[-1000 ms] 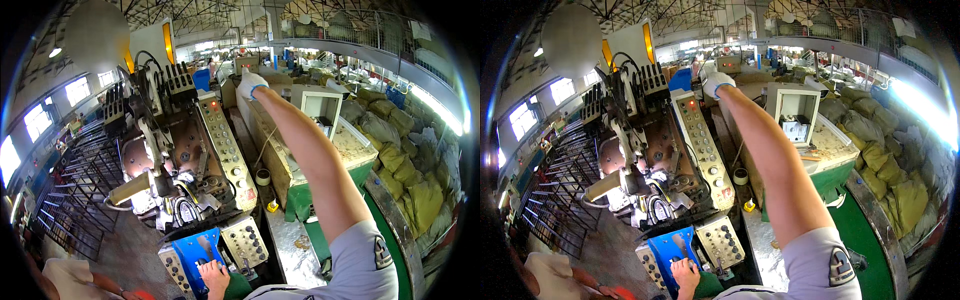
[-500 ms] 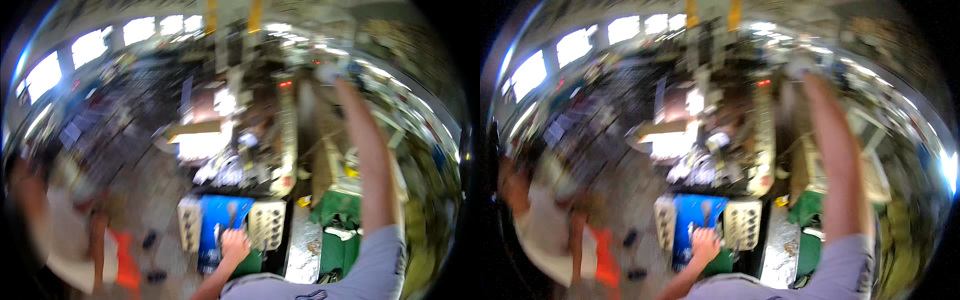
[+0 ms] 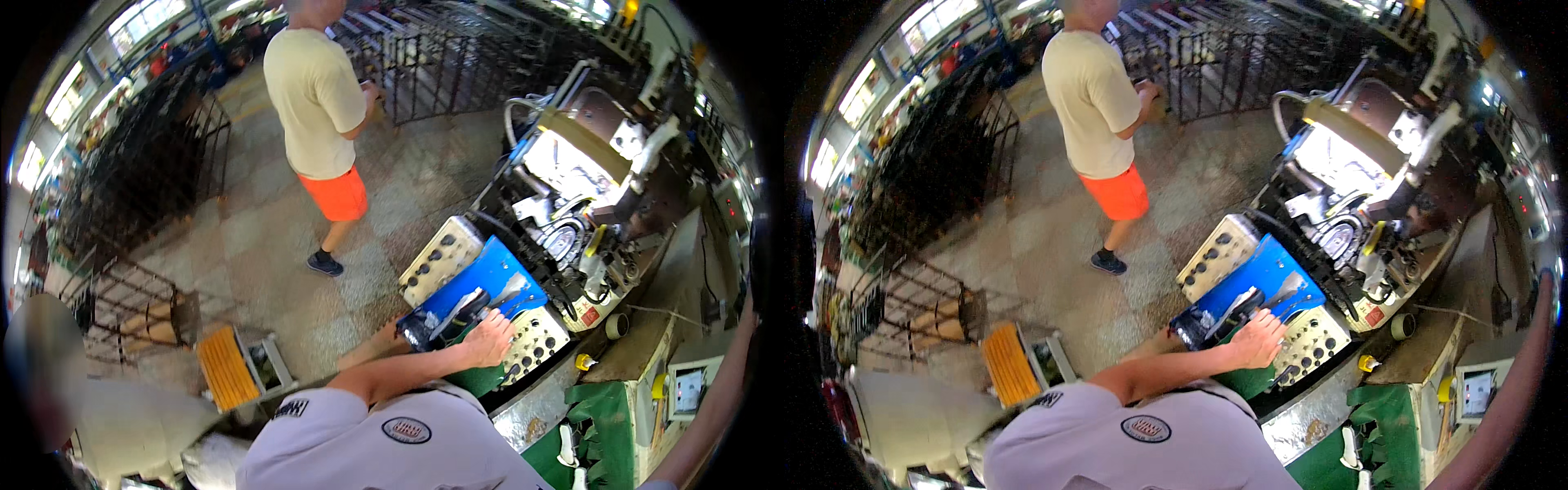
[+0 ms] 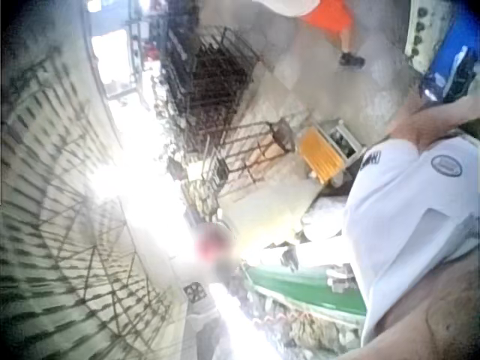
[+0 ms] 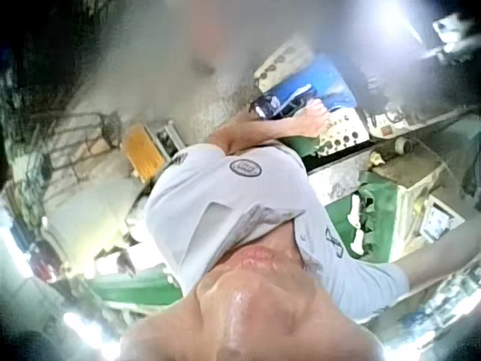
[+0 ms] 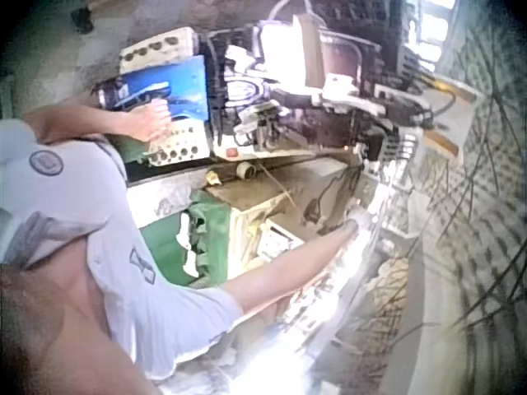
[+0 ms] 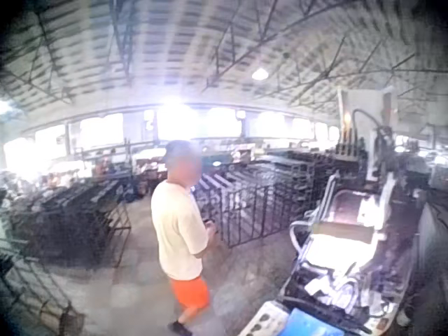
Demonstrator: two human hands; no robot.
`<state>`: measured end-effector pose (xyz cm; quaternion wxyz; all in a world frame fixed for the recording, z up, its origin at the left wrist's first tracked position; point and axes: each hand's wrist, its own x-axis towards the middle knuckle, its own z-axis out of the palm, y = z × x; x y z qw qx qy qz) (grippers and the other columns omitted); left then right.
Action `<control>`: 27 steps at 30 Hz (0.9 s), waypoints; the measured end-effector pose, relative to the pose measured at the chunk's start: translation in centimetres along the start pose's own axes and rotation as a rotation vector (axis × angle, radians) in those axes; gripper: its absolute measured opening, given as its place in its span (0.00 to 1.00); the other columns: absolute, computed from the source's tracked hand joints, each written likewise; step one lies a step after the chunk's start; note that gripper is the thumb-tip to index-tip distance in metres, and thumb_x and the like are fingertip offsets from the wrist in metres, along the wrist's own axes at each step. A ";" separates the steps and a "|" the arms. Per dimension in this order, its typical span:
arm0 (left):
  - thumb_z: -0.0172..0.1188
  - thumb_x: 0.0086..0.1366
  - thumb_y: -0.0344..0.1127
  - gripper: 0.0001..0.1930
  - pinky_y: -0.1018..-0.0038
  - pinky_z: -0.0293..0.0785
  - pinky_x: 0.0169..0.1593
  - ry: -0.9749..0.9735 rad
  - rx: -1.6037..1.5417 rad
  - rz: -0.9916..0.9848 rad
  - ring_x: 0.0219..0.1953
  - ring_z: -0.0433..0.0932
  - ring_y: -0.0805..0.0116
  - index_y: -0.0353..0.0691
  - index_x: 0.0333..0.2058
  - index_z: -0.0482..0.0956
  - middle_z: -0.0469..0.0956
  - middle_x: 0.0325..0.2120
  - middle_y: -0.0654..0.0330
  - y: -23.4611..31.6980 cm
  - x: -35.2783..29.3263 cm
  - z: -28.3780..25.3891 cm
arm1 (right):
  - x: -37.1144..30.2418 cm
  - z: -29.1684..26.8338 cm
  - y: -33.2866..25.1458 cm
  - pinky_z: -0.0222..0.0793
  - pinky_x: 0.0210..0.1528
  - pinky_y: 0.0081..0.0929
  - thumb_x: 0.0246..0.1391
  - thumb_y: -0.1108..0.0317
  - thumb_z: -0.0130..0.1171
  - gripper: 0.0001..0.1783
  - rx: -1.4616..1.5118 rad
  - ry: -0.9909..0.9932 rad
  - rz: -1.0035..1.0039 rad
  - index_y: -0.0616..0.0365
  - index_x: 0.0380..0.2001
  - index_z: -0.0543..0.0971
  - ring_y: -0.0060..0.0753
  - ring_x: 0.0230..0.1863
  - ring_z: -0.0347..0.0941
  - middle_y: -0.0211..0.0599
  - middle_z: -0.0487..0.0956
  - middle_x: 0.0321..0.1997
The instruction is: The person picks up a shoe from a conveyor belt, aligns it on a lasting machine, and operates the machine to press and shape the shoe, repeating the process with another shoe.
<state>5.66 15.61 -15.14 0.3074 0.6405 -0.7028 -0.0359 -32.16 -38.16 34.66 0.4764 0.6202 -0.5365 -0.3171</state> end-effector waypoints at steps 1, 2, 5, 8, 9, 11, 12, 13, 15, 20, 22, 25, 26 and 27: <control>0.64 0.59 0.42 0.18 0.55 0.62 0.62 0.023 0.042 0.014 0.48 0.73 0.50 0.33 0.41 0.75 0.75 0.38 0.48 0.1 0.2 -0.1 | 0.4 0.6 0.4 0.78 0.51 0.39 0.63 0.52 0.47 0.21 -0.022 -0.011 -0.099 0.41 0.51 0.84 0.43 0.56 0.81 0.42 0.84 0.53; 0.64 0.58 0.42 0.19 0.55 0.62 0.62 0.025 0.014 0.046 0.47 0.73 0.50 0.33 0.42 0.75 0.76 0.38 0.49 0.2 1.2 0.2 | 0.3 0.9 2.4 0.78 0.53 0.37 0.63 0.53 0.48 0.21 -0.074 -0.041 -0.184 0.39 0.54 0.82 0.41 0.57 0.80 0.45 0.83 0.54; 0.64 0.58 0.41 0.20 0.54 0.65 0.61 0.113 -0.088 0.181 0.46 0.75 0.49 0.32 0.43 0.76 0.76 0.37 0.49 1.4 3.3 1.8 | -3.0 7.7 6.3 0.77 0.49 0.41 0.64 0.59 0.50 0.16 0.272 0.692 0.141 0.50 0.48 0.82 0.44 0.49 0.81 0.44 0.84 0.48; 0.64 0.52 0.35 0.17 0.52 0.69 0.52 0.053 -0.060 0.092 0.41 0.76 0.46 0.35 0.40 0.77 0.77 0.34 0.50 0.0 3.1 0.2 | -5.8 5.3 -1.9 0.78 0.47 0.42 0.62 0.61 0.50 0.18 0.699 0.541 0.114 0.52 0.52 0.78 0.47 0.47 0.81 0.46 0.84 0.47; 0.64 0.49 0.33 0.15 0.53 0.69 0.48 0.143 -0.046 0.121 0.37 0.75 0.46 0.37 0.38 0.77 0.76 0.31 0.51 -1.3 2.5 -0.8 | -7.0 2.6 -5.1 0.78 0.46 0.43 0.61 0.62 0.50 0.20 0.817 0.537 0.119 0.53 0.54 0.76 0.47 0.46 0.81 0.47 0.84 0.46; 0.65 0.50 0.32 0.12 0.53 0.68 0.45 0.126 -0.054 0.147 0.37 0.74 0.47 0.40 0.35 0.77 0.75 0.31 0.51 0.4 3.9 -1.0 | -14.2 -0.3 -3.2 0.78 0.45 0.44 0.59 0.63 0.51 0.22 0.850 0.524 0.197 0.55 0.57 0.73 0.49 0.44 0.82 0.49 0.84 0.45; 0.65 0.50 0.31 0.13 0.54 0.67 0.46 0.070 -0.036 0.096 0.39 0.74 0.47 0.41 0.37 0.77 0.75 0.32 0.51 0.9 3.3 0.0 | -15.8 -0.8 -4.2 0.78 0.44 0.44 0.59 0.64 0.51 0.24 0.875 0.531 0.207 0.56 0.58 0.72 0.50 0.43 0.82 0.50 0.84 0.44; 0.65 0.52 0.32 0.15 0.54 0.67 0.49 0.013 -0.001 0.105 0.41 0.74 0.48 0.39 0.40 0.78 0.76 0.33 0.50 1.7 3.3 0.1 | -18.3 -0.7 -5.3 0.78 0.43 0.45 0.58 0.65 0.51 0.26 0.889 0.528 0.201 0.57 0.60 0.71 0.51 0.43 0.82 0.51 0.84 0.44; 0.64 0.55 0.33 0.16 0.53 0.67 0.51 0.046 0.118 0.141 0.42 0.74 0.47 0.37 0.43 0.78 0.76 0.35 0.49 1.7 2.7 1.6 | -23.4 0.1 -8.9 0.78 0.42 0.46 0.56 0.66 0.51 0.29 0.954 0.517 0.177 0.58 0.63 0.68 0.53 0.41 0.83 0.53 0.84 0.42; 0.60 0.65 0.39 0.20 0.54 0.67 0.59 0.046 0.221 0.214 0.49 0.74 0.46 0.32 0.51 0.77 0.79 0.45 0.48 2.0 0.9 1.0 | -39.3 8.6 -16.7 0.79 0.39 0.46 0.60 0.54 0.52 0.20 1.146 0.174 0.287 0.56 0.47 0.78 0.55 0.36 0.82 0.51 0.83 0.34; 0.60 0.66 0.39 0.19 0.53 0.67 0.58 -0.009 0.202 0.240 0.48 0.75 0.46 0.32 0.50 0.78 0.79 0.44 0.48 2.1 2.1 1.6 | -42.9 17.5 -22.1 0.79 0.39 0.46 0.59 0.50 0.54 0.20 1.188 0.011 0.324 0.57 0.37 0.82 0.55 0.35 0.82 0.51 0.83 0.29; 0.57 0.68 0.43 0.20 0.53 0.67 0.59 -0.014 0.201 0.248 0.48 0.75 0.47 0.32 0.49 0.78 0.79 0.43 0.48 2.2 2.3 1.8 | -52.4 27.7 -33.4 0.74 0.25 0.36 0.52 0.51 0.66 0.23 1.932 -0.547 0.862 0.61 0.17 0.80 0.38 0.19 0.76 0.42 0.80 0.20; 0.56 0.68 0.44 0.20 0.53 0.67 0.59 -0.019 0.219 0.234 0.49 0.75 0.46 0.32 0.49 0.78 0.79 0.43 0.48 2.2 2.4 1.9 | -55.3 30.0 -37.0 0.73 0.19 0.30 0.50 0.50 0.71 0.24 2.196 -0.790 1.307 0.61 0.16 0.79 0.28 0.15 0.75 0.34 0.79 0.17; 0.56 0.68 0.44 0.20 0.53 0.67 0.59 -0.027 0.230 0.228 0.49 0.75 0.46 0.31 0.49 0.78 0.79 0.43 0.48 2.5 2.6 2.1 | -58.6 33.3 -42.3 0.72 0.19 0.29 0.48 0.50 0.74 0.23 2.207 -0.782 1.639 0.61 0.24 0.80 0.30 0.16 0.76 0.36 0.80 0.20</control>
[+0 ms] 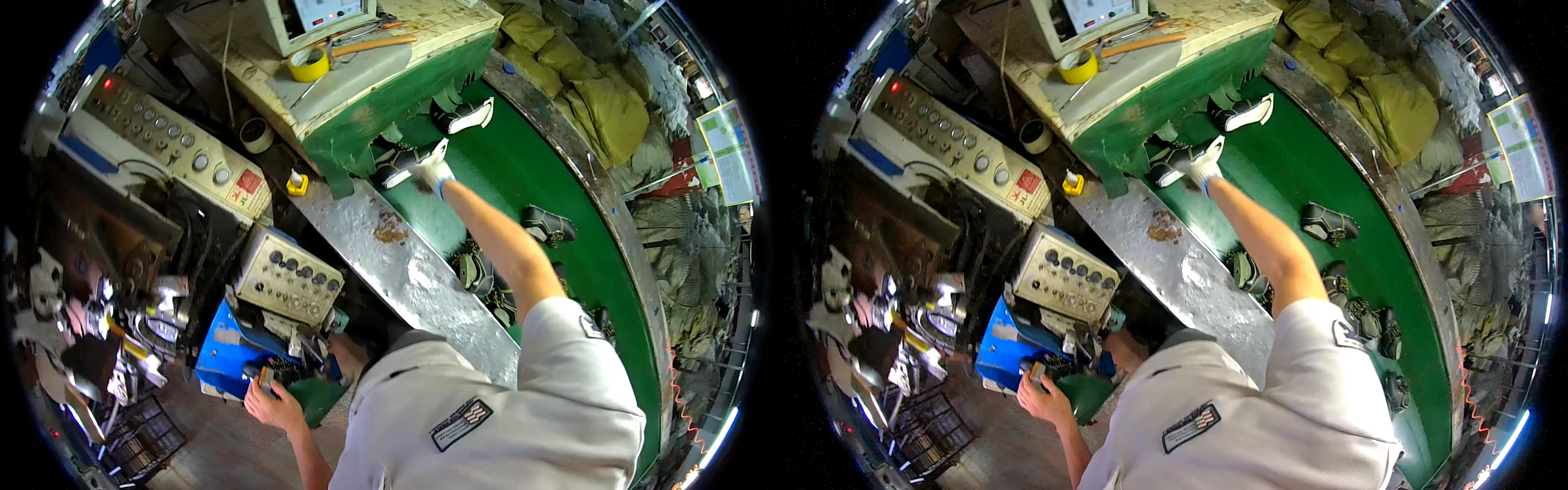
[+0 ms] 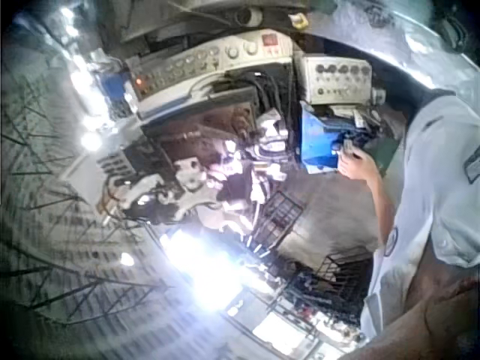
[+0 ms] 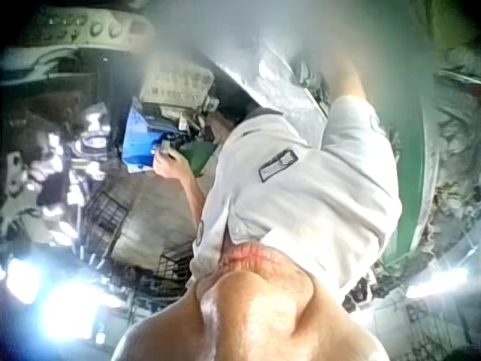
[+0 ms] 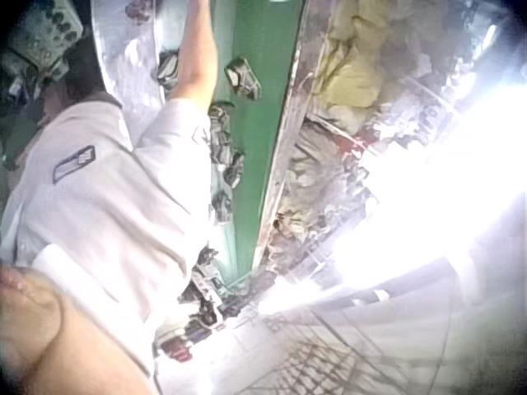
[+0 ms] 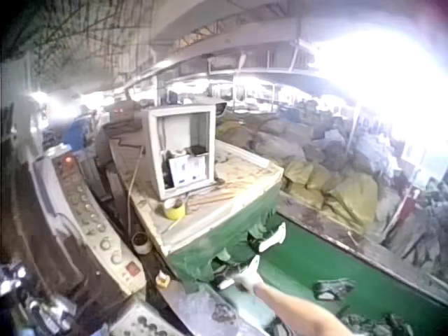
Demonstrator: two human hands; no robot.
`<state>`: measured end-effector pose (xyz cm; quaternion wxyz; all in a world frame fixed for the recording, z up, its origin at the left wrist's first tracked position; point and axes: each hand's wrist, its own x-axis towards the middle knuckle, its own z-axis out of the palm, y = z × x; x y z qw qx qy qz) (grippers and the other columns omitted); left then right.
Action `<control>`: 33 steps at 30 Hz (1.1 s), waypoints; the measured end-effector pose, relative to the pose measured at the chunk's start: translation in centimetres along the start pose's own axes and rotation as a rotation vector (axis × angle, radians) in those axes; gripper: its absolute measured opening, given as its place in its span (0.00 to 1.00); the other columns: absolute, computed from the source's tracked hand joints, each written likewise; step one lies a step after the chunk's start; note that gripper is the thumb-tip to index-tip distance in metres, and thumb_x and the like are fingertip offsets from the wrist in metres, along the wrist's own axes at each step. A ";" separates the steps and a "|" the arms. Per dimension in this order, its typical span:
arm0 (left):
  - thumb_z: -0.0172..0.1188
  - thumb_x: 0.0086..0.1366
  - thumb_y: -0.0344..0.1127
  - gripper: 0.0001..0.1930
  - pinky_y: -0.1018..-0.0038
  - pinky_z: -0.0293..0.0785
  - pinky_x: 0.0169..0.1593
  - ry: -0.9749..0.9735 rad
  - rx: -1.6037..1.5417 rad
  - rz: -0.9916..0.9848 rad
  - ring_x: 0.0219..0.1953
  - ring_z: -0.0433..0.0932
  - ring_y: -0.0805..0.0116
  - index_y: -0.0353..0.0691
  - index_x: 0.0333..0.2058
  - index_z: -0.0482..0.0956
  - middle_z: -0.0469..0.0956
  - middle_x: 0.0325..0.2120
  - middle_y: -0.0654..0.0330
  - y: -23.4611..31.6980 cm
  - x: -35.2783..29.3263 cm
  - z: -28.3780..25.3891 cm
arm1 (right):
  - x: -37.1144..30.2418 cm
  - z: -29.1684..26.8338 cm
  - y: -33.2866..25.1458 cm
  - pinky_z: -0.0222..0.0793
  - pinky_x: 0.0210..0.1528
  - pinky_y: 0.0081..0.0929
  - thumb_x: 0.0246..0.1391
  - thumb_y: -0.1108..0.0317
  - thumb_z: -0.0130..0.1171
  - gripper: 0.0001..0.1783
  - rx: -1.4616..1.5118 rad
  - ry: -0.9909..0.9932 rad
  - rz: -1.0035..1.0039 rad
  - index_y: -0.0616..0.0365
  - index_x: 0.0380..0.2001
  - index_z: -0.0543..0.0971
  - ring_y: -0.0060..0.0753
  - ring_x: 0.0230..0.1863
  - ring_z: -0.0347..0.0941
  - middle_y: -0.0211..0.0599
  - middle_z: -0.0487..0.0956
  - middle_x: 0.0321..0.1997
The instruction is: The person picks up a shoe from a conveyor belt, aligns it on a lasting machine, and operates the machine to press and shape the shoe, repeating the process with another shoe.
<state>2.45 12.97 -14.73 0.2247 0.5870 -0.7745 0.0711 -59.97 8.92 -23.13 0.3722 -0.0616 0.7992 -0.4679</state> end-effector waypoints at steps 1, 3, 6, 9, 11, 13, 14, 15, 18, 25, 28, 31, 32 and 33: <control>0.56 0.69 0.45 0.21 0.53 0.67 0.58 -0.018 0.014 -0.011 0.49 0.75 0.46 0.31 0.48 0.78 0.79 0.43 0.48 0.0 0.0 0.0 | 2.3 -0.3 4.3 0.74 0.24 0.36 0.48 0.53 0.75 0.23 0.079 -0.033 0.107 0.62 0.31 0.79 0.34 0.21 0.77 0.39 0.81 0.26; 0.56 0.69 0.45 0.20 0.53 0.67 0.58 -0.059 0.065 -0.017 0.49 0.75 0.45 0.31 0.48 0.77 0.79 0.43 0.48 -0.4 0.0 0.1 | 5.1 0.9 8.7 0.77 0.31 0.43 0.47 0.53 0.76 0.29 0.169 -0.031 0.271 0.64 0.43 0.77 0.41 0.29 0.79 0.42 0.82 0.35; 0.56 0.70 0.43 0.19 0.54 0.67 0.57 -0.101 0.099 -0.019 0.50 0.74 0.46 0.32 0.49 0.77 0.78 0.44 0.48 -0.3 0.2 0.4 | 11.1 3.3 11.7 0.79 0.40 0.45 0.43 0.44 0.76 0.41 0.196 0.123 0.331 0.64 0.52 0.78 0.45 0.41 0.81 0.46 0.84 0.43; 0.56 0.70 0.43 0.19 0.54 0.67 0.56 -0.096 0.111 -0.089 0.50 0.74 0.45 0.33 0.48 0.77 0.78 0.45 0.48 -0.3 -0.3 1.1 | 15.1 6.3 10.3 0.75 0.56 0.35 0.38 0.44 0.79 0.54 0.159 0.249 0.248 0.69 0.62 0.69 0.43 0.56 0.79 0.53 0.79 0.58; 0.57 0.71 0.42 0.17 0.55 0.68 0.57 -0.102 0.119 -0.128 0.51 0.74 0.47 0.34 0.49 0.78 0.78 0.46 0.48 -1.0 -1.7 1.1 | 13.6 9.8 6.2 0.73 0.60 0.35 0.35 0.48 0.81 0.65 0.075 0.478 0.423 0.78 0.66 0.55 0.50 0.57 0.78 0.60 0.77 0.59; 0.58 0.70 0.40 0.16 0.56 0.68 0.57 -0.108 0.098 -0.128 0.52 0.74 0.47 0.34 0.50 0.78 0.78 0.47 0.48 -1.0 -1.6 1.5 | 14.7 9.6 6.2 0.75 0.58 0.36 0.36 0.52 0.82 0.61 0.175 0.523 0.433 0.75 0.64 0.56 0.53 0.55 0.79 0.59 0.79 0.56; 0.58 0.71 0.40 0.17 0.56 0.69 0.57 -0.106 0.100 -0.127 0.51 0.74 0.47 0.34 0.50 0.78 0.78 0.47 0.48 -1.1 -1.7 1.7 | 14.8 9.3 6.7 0.77 0.56 0.36 0.38 0.56 0.81 0.53 0.199 0.556 0.416 0.75 0.60 0.63 0.50 0.52 0.80 0.56 0.81 0.52; 0.58 0.71 0.40 0.17 0.56 0.69 0.57 -0.108 0.102 -0.129 0.51 0.74 0.47 0.34 0.50 0.78 0.78 0.48 0.48 -1.2 -1.7 1.5 | 14.1 8.6 8.2 0.78 0.54 0.36 0.40 0.60 0.80 0.46 0.397 0.456 0.323 0.73 0.56 0.67 0.47 0.49 0.81 0.53 0.82 0.50; 0.57 0.71 0.45 0.19 0.55 0.67 0.57 -0.066 0.044 -0.084 0.50 0.75 0.47 0.33 0.49 0.78 0.79 0.46 0.49 -0.5 -1.0 1.8 | 9.9 6.4 10.4 0.80 0.46 0.33 0.49 0.76 0.72 0.14 0.933 0.127 0.109 0.66 0.39 0.81 0.35 0.39 0.81 0.39 0.84 0.39; 0.62 0.67 0.29 0.08 0.70 0.75 0.47 -0.281 -0.658 -0.496 0.40 0.80 0.68 0.31 0.40 0.84 0.84 0.37 0.58 0.7 3.8 0.1 | -15.7 9.0 8.3 0.61 0.73 0.46 0.64 0.57 0.59 0.34 1.473 -0.875 0.283 0.64 0.67 0.66 0.49 0.65 0.71 0.48 0.72 0.67; 0.60 0.72 0.35 0.17 0.74 0.74 0.53 -0.391 -1.192 -0.618 0.46 0.80 0.68 0.30 0.54 0.78 0.83 0.46 0.56 3.3 10.1 -0.5 | -23.9 14.4 5.9 0.68 0.66 0.48 0.64 0.53 0.59 0.33 1.179 -0.933 0.349 0.62 0.65 0.70 0.49 0.60 0.75 0.50 0.77 0.62; 0.63 0.70 0.39 0.22 0.73 0.76 0.51 -0.494 -1.414 -0.638 0.46 0.80 0.70 0.30 0.57 0.76 0.82 0.46 0.57 2.3 14.3 -0.1 | -29.9 19.3 3.8 0.75 0.59 0.39 0.64 0.58 0.59 0.25 0.919 -1.095 0.248 0.62 0.59 0.75 0.38 0.54 0.79 0.42 0.81 0.55; 0.65 0.69 0.41 0.22 0.73 0.77 0.50 -0.510 -1.559 -0.687 0.44 0.80 0.72 0.31 0.55 0.78 0.83 0.45 0.59 1.3 15.3 -0.6 | -30.7 21.2 3.8 0.76 0.57 0.37 0.64 0.59 0.60 0.25 0.823 -1.141 0.213 0.62 0.59 0.75 0.36 0.53 0.79 0.40 0.82 0.54; 0.67 0.67 0.41 0.21 0.73 0.77 0.48 -0.520 -1.493 -0.710 0.41 0.80 0.73 0.32 0.52 0.79 0.83 0.41 0.61 -0.6 15.9 -1.2 | -32.9 22.8 2.3 0.78 0.54 0.32 0.64 0.60 0.60 0.24 0.704 -1.112 0.247 0.62 0.59 0.75 0.32 0.51 0.79 0.37 0.82 0.52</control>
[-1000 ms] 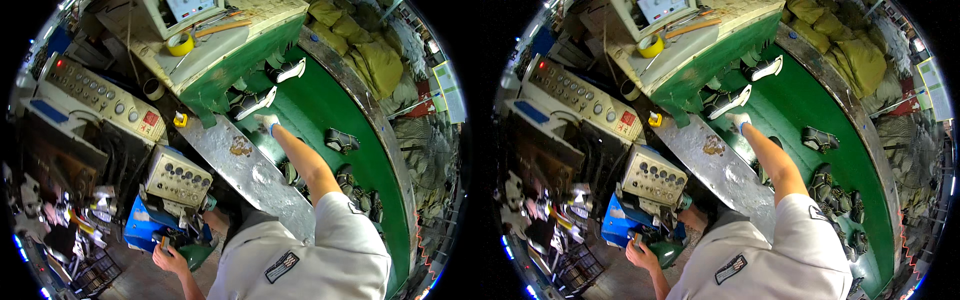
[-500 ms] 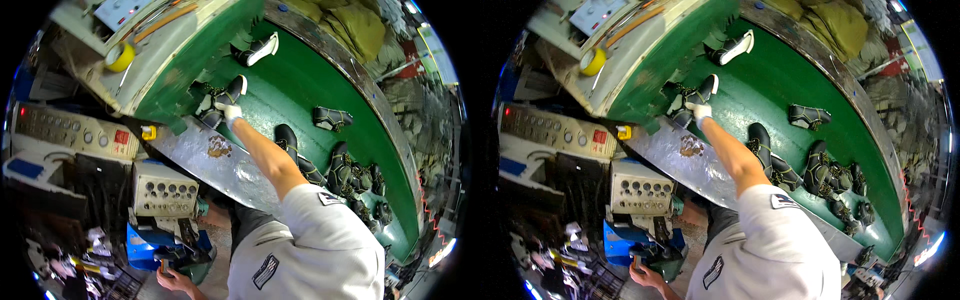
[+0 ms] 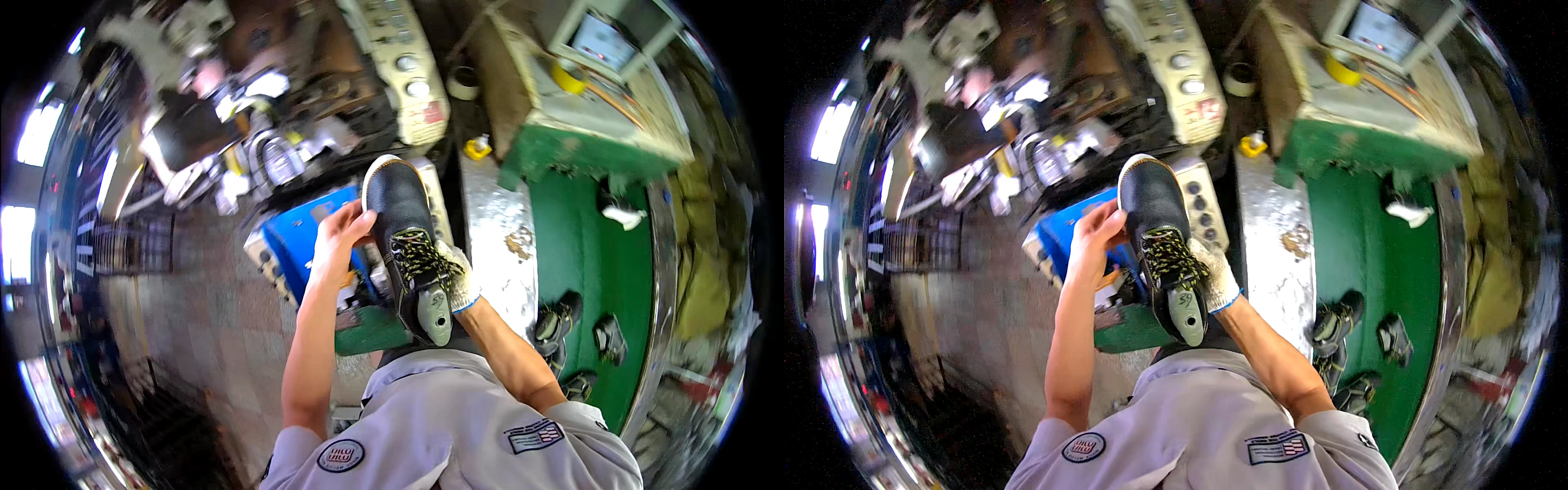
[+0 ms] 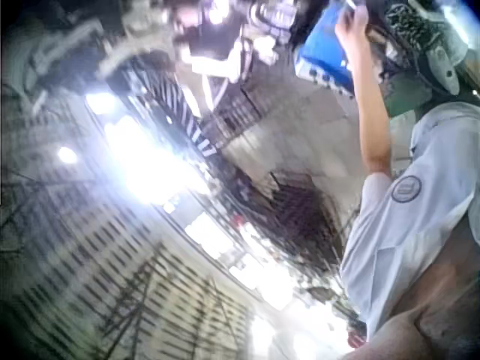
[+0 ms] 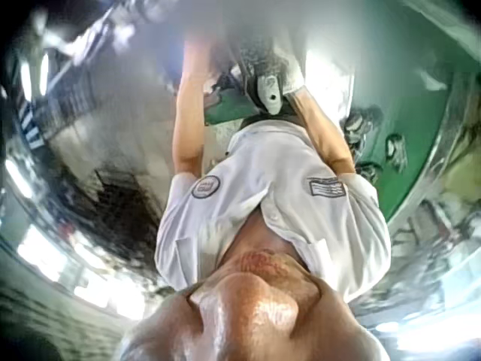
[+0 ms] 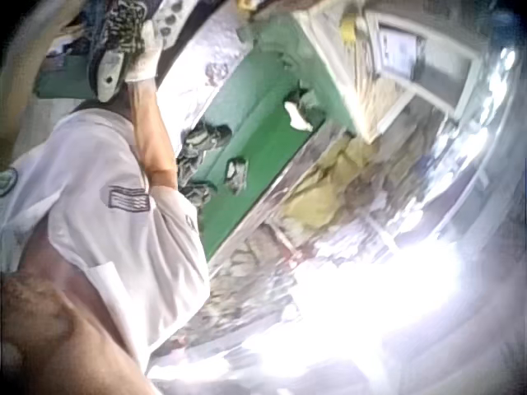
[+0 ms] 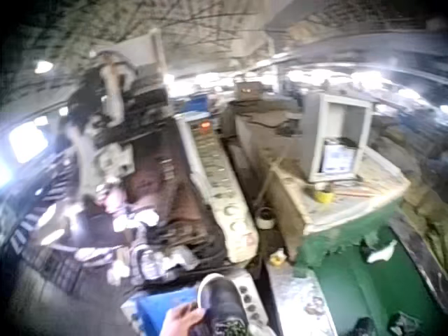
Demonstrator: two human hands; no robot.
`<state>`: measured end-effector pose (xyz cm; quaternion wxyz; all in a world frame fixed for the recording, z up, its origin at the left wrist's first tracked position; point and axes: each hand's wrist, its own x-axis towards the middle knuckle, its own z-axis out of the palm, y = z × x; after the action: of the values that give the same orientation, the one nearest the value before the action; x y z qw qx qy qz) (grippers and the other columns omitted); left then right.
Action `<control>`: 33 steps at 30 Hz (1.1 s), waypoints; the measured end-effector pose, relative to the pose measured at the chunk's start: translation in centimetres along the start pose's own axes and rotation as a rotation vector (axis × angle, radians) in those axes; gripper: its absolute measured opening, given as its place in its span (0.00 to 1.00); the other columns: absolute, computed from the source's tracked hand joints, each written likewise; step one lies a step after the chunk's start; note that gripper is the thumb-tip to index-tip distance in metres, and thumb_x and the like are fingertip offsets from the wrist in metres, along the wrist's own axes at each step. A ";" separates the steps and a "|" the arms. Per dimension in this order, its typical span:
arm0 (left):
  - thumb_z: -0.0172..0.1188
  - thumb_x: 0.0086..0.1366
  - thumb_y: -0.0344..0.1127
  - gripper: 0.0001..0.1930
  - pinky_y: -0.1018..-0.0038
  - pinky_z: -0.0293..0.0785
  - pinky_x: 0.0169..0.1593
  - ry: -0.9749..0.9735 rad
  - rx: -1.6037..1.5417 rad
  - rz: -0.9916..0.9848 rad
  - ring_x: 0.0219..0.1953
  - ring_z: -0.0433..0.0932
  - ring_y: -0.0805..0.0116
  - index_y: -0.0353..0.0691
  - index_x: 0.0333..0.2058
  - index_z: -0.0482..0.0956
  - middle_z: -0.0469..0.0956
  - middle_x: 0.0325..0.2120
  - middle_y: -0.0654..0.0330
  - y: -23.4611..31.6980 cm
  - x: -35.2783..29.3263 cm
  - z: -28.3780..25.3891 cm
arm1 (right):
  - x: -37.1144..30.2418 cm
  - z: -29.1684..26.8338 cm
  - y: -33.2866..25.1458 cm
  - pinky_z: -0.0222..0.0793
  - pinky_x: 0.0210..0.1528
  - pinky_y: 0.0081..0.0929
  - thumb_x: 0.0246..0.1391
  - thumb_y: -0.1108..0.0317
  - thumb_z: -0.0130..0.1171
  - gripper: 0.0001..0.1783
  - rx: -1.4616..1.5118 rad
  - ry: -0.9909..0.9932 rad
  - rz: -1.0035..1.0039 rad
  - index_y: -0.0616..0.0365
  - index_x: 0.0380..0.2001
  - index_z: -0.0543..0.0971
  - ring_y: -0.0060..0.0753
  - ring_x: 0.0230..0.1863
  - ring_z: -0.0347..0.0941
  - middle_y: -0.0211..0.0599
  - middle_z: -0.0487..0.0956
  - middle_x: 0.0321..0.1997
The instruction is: The person picks up a shoe from a conveyor belt, aligns it on a lasting machine, and operates the machine to press and shape the shoe, repeating the process with another shoe.
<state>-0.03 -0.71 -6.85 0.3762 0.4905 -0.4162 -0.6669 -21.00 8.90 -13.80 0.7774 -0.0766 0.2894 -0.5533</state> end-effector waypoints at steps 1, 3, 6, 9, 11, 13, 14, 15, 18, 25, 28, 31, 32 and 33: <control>0.69 0.66 0.42 0.20 0.74 0.78 0.46 0.019 0.057 -0.034 0.38 0.81 0.75 0.33 0.50 0.81 0.84 0.38 0.63 0.6 0.0 -1.7 | 0.8 2.1 1.1 0.78 0.53 0.31 0.66 0.61 0.59 0.23 -0.016 0.012 -0.002 0.62 0.59 0.75 0.31 0.50 0.79 0.37 0.81 0.53; 0.72 0.62 0.37 0.13 0.78 0.81 0.35 0.108 -0.077 -0.041 0.30 0.82 0.75 0.36 0.40 0.82 0.83 0.31 0.64 -0.2 0.0 -6.2 | 2.0 4.7 2.8 0.77 0.52 0.30 0.65 0.62 0.59 0.24 -0.098 0.004 -0.009 0.63 0.60 0.74 0.30 0.50 0.79 0.37 0.81 0.53; 0.71 0.62 0.36 0.10 0.79 0.82 0.32 0.195 -0.155 -0.031 0.27 0.80 0.78 0.38 0.36 0.81 0.82 0.30 0.64 -0.8 -1.4 -10.4 | 4.6 7.0 4.4 0.74 0.54 0.28 0.65 0.64 0.58 0.25 -0.273 0.023 0.074 0.63 0.62 0.72 0.27 0.50 0.78 0.35 0.80 0.53; 0.72 0.61 0.34 0.12 0.77 0.82 0.34 0.305 -0.233 0.012 0.29 0.84 0.73 0.35 0.40 0.82 0.84 0.32 0.60 -1.7 -0.9 -13.5 | 6.3 10.9 5.6 0.72 0.56 0.25 0.66 0.65 0.56 0.27 -0.357 0.061 0.055 0.63 0.65 0.70 0.25 0.52 0.76 0.35 0.79 0.57; 0.73 0.60 0.33 0.16 0.77 0.82 0.36 0.377 -0.313 0.065 0.31 0.84 0.71 0.34 0.45 0.81 0.84 0.34 0.60 -1.4 -0.2 -14.4 | 8.9 10.6 7.2 0.70 0.58 0.25 0.66 0.64 0.56 0.27 -0.353 -0.039 -0.022 0.64 0.65 0.70 0.24 0.55 0.74 0.35 0.78 0.58; 0.71 0.59 0.29 0.21 0.75 0.83 0.38 0.461 -0.338 0.121 0.34 0.85 0.68 0.30 0.50 0.79 0.83 0.40 0.55 -1.3 0.4 -15.6 | 11.1 11.1 8.0 0.72 0.57 0.25 0.66 0.61 0.57 0.30 -0.374 -0.074 -0.064 0.62 0.67 0.68 0.24 0.54 0.76 0.36 0.78 0.58; 0.69 0.59 0.25 0.25 0.72 0.84 0.41 0.498 -0.398 0.157 0.38 0.85 0.63 0.27 0.55 0.75 0.81 0.46 0.51 -1.2 0.7 -16.0 | 12.1 11.4 8.4 0.70 0.58 0.24 0.66 0.62 0.58 0.30 -0.353 -0.068 -0.087 0.64 0.66 0.68 0.24 0.55 0.74 0.35 0.78 0.58; 0.67 0.59 0.23 0.26 0.70 0.84 0.45 0.476 -0.446 0.212 0.43 0.84 0.61 0.24 0.56 0.73 0.80 0.49 0.49 -1.7 1.1 -17.2 | 13.0 12.5 8.8 0.69 0.60 0.24 0.65 0.62 0.58 0.30 -0.332 -0.063 -0.102 0.65 0.66 0.69 0.24 0.55 0.73 0.34 0.78 0.59; 0.64 0.59 0.21 0.28 0.72 0.82 0.50 0.522 -0.438 0.336 0.50 0.82 0.61 0.23 0.59 0.71 0.79 0.50 0.47 -1.2 2.0 -17.6 | 14.9 14.6 9.5 0.70 0.58 0.23 0.65 0.62 0.58 0.29 -0.369 -0.051 -0.194 0.64 0.65 0.71 0.23 0.53 0.74 0.35 0.78 0.58; 0.56 0.73 0.41 0.22 0.74 0.77 0.50 0.424 -0.375 0.095 0.45 0.81 0.70 0.33 0.59 0.75 0.82 0.48 0.57 -4.1 2.2 -16.1 | 18.0 13.1 11.9 0.70 0.54 0.22 0.66 0.56 0.58 0.27 -0.534 0.048 -0.254 0.67 0.58 0.77 0.25 0.48 0.75 0.35 0.82 0.52; 0.45 0.76 0.60 0.30 0.69 0.77 0.52 0.333 -0.693 -0.044 0.46 0.82 0.67 0.38 0.56 0.78 0.83 0.47 0.59 -4.6 1.5 -13.8 | 17.8 14.1 11.0 0.71 0.54 0.22 0.66 0.56 0.58 0.26 -0.493 0.061 -0.246 0.68 0.57 0.77 0.24 0.49 0.75 0.36 0.82 0.53; 0.46 0.76 0.60 0.29 0.68 0.77 0.52 0.350 -0.728 -0.084 0.45 0.82 0.66 0.39 0.54 0.78 0.83 0.46 0.58 -3.3 1.2 -13.2 | 17.8 14.5 10.4 0.71 0.50 0.21 0.65 0.57 0.60 0.25 -0.514 0.035 -0.250 0.68 0.56 0.78 0.22 0.45 0.75 0.33 0.82 0.48; 0.45 0.76 0.60 0.28 0.66 0.80 0.48 0.304 -0.724 -0.075 0.41 0.83 0.63 0.41 0.53 0.78 0.84 0.43 0.57 -3.8 1.9 -14.0 | 18.2 14.3 10.4 0.71 0.49 0.21 0.65 0.57 0.60 0.25 -0.519 0.056 -0.228 0.68 0.55 0.79 0.22 0.44 0.75 0.33 0.83 0.47; 0.45 0.76 0.60 0.28 0.66 0.80 0.46 0.296 -0.673 -0.047 0.39 0.83 0.63 0.40 0.52 0.78 0.84 0.42 0.57 -3.8 2.2 -14.4 | 18.7 14.4 10.4 0.71 0.48 0.21 0.65 0.57 0.61 0.25 -0.523 0.073 -0.209 0.68 0.54 0.79 0.22 0.43 0.75 0.33 0.83 0.46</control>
<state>12.98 -4.00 -13.57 0.5571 0.4397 -0.1034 -0.6969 -0.75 -6.96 -13.38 0.6592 -0.2839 0.4404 -0.5393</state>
